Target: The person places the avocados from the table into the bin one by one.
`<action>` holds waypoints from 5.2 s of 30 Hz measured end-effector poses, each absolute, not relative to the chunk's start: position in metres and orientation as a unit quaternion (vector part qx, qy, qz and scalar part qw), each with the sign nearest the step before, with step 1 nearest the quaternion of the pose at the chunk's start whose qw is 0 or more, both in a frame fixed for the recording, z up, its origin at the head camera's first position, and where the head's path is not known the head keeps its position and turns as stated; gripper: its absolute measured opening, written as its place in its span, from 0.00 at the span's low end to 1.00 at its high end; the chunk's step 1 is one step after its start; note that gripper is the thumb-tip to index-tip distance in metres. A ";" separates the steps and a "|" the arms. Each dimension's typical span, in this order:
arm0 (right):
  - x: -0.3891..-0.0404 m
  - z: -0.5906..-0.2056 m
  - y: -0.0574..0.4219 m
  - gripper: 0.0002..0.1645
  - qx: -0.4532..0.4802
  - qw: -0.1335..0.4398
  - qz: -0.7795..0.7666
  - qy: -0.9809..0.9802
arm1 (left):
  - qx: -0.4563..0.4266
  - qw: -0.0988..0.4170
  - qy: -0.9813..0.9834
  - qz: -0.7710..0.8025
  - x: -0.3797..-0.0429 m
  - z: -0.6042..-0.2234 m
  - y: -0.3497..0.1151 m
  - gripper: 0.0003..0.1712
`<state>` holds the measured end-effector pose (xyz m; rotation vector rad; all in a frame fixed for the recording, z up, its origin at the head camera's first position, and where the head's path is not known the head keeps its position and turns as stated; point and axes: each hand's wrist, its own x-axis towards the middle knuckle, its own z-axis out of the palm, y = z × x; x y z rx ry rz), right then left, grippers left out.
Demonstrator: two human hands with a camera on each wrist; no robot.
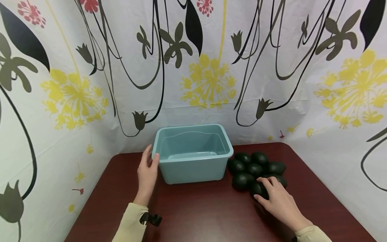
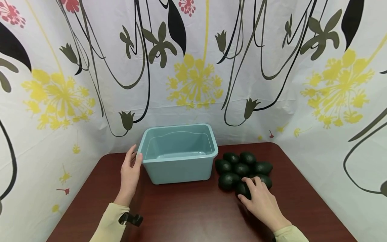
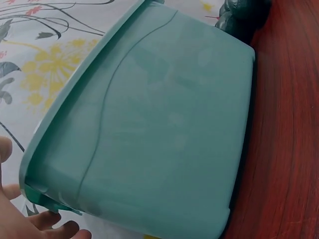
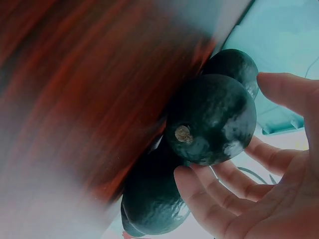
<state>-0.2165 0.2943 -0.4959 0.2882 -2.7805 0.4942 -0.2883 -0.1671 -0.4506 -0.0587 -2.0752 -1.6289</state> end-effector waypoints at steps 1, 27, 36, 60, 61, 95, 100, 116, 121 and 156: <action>-0.217 -0.496 0.294 0.35 0.100 0.149 0.172 -0.969 | -0.022 0.250 -0.759 -0.601 -0.289 -0.452 -0.167 0.31; -0.223 -0.499 0.296 0.45 0.083 0.104 0.168 -0.977 | -0.089 0.224 -0.697 -0.675 -0.298 -0.473 -0.169 0.30; -0.219 -0.498 0.297 0.42 0.079 0.109 0.172 -0.976 | -0.085 0.218 -0.697 -0.678 -0.298 -0.479 -0.169 0.30; -0.213 -0.485 0.286 0.41 0.086 0.157 0.178 -0.968 | -0.069 0.241 -0.714 -0.653 -0.302 -0.485 -0.166 0.28; -0.213 -0.485 0.285 0.41 0.086 0.160 0.178 -0.967 | -0.068 0.241 -0.716 -0.652 -0.303 -0.485 -0.165 0.28; -0.212 -0.466 0.270 0.42 0.127 0.226 0.196 -0.946 | -0.056 0.249 -0.715 -0.651 -0.299 -0.481 -0.161 0.28; -0.213 -0.463 0.267 0.43 0.133 0.236 0.201 -0.941 | -0.054 0.251 -0.715 -0.650 -0.302 -0.487 -0.162 0.28; -0.216 -0.453 0.261 0.43 0.153 0.269 0.212 -0.927 | -0.055 0.249 -0.719 -0.646 -0.305 -0.489 -0.163 0.27; -0.217 -0.451 0.259 0.43 0.157 0.278 0.212 -0.924 | -0.052 0.250 -0.719 -0.646 -0.304 -0.490 -0.163 0.28; -0.219 -0.442 0.249 0.44 0.171 0.274 0.237 -0.916 | -0.060 0.230 -0.714 -0.658 -0.292 -0.477 -0.160 0.29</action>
